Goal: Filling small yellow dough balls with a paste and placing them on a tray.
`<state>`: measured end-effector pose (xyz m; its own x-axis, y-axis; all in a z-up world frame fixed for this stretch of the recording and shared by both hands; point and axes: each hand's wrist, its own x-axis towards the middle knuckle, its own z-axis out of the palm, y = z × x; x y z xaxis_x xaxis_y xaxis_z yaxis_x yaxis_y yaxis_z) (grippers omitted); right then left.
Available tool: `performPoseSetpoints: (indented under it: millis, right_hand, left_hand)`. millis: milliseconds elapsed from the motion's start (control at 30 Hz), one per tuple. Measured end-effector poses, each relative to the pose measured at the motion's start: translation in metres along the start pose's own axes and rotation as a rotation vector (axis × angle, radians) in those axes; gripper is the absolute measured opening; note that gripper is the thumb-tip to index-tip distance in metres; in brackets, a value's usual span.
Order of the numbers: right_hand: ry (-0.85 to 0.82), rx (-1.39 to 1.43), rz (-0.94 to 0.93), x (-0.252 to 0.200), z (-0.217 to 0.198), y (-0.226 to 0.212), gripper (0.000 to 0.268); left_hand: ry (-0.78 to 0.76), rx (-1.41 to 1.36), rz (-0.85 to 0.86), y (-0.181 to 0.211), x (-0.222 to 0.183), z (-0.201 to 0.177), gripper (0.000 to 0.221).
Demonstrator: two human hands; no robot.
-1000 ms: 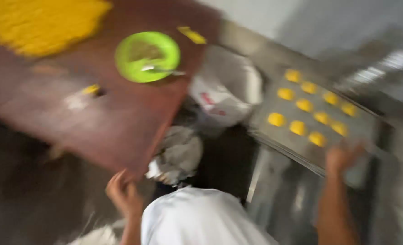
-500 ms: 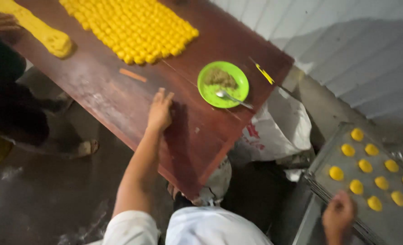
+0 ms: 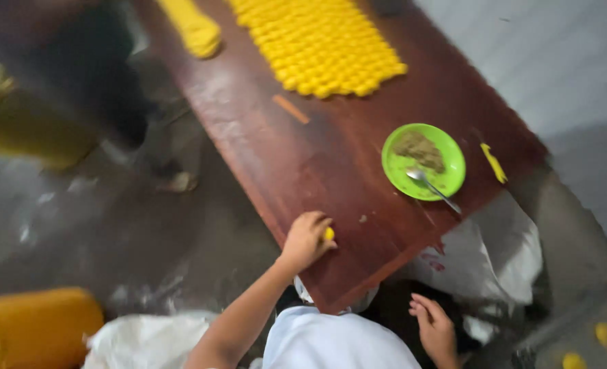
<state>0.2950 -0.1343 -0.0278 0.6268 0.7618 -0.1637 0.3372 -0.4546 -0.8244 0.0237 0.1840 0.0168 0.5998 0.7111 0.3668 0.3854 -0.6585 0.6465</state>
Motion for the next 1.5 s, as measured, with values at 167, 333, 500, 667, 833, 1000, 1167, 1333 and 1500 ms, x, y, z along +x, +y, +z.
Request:
performPoseSetpoints:
  millis: [167,333,500,667,833,1000,1167,1333,1500]
  right_hand:
    - [-0.272,0.031,-0.074,0.092,-0.005,-0.014,0.030]
    - [-0.328,-0.019,-0.229,0.151,-0.031,-0.036,0.029]
    - [-0.445,0.030,-0.219,0.186,-0.044,-0.018,0.028]
    - [-0.490,0.052,-0.142,0.202,-0.044,-0.033,0.030]
    - [-0.419,0.086,-0.222,0.199,-0.045,-0.031,0.028]
    - [-0.384,0.137,-0.131,0.185,-0.048,-0.033,0.028]
    - [-0.357,0.143,-0.109,0.181,-0.054,-0.024,0.029]
    - [-0.246,0.157,-0.066,0.173,-0.058,-0.008,0.026]
    - [-0.223,0.128,-0.054,0.168,-0.059,-0.011,0.026]
  left_hand:
    - [-0.066,0.054,0.078,0.031,-0.019,0.016,0.032]
    - [0.466,0.236,-0.285,0.069,-0.011,0.027,0.031]
    - [0.318,0.323,-0.354,0.073,-0.035,0.052,0.048]
    - [0.330,0.223,-0.298,0.086,-0.031,0.043,0.040]
    - [0.243,0.392,-0.395,0.075,-0.040,0.056,0.048]
    - [0.341,0.422,-0.280,0.067,0.035,0.045,0.063]
    - [0.069,0.476,-0.158,0.034,0.049,0.075,0.074]
    - [0.122,0.365,-0.095,0.031,0.046,0.076,0.063]
    - [0.059,0.355,-0.189,0.018,0.061,0.080,0.071]
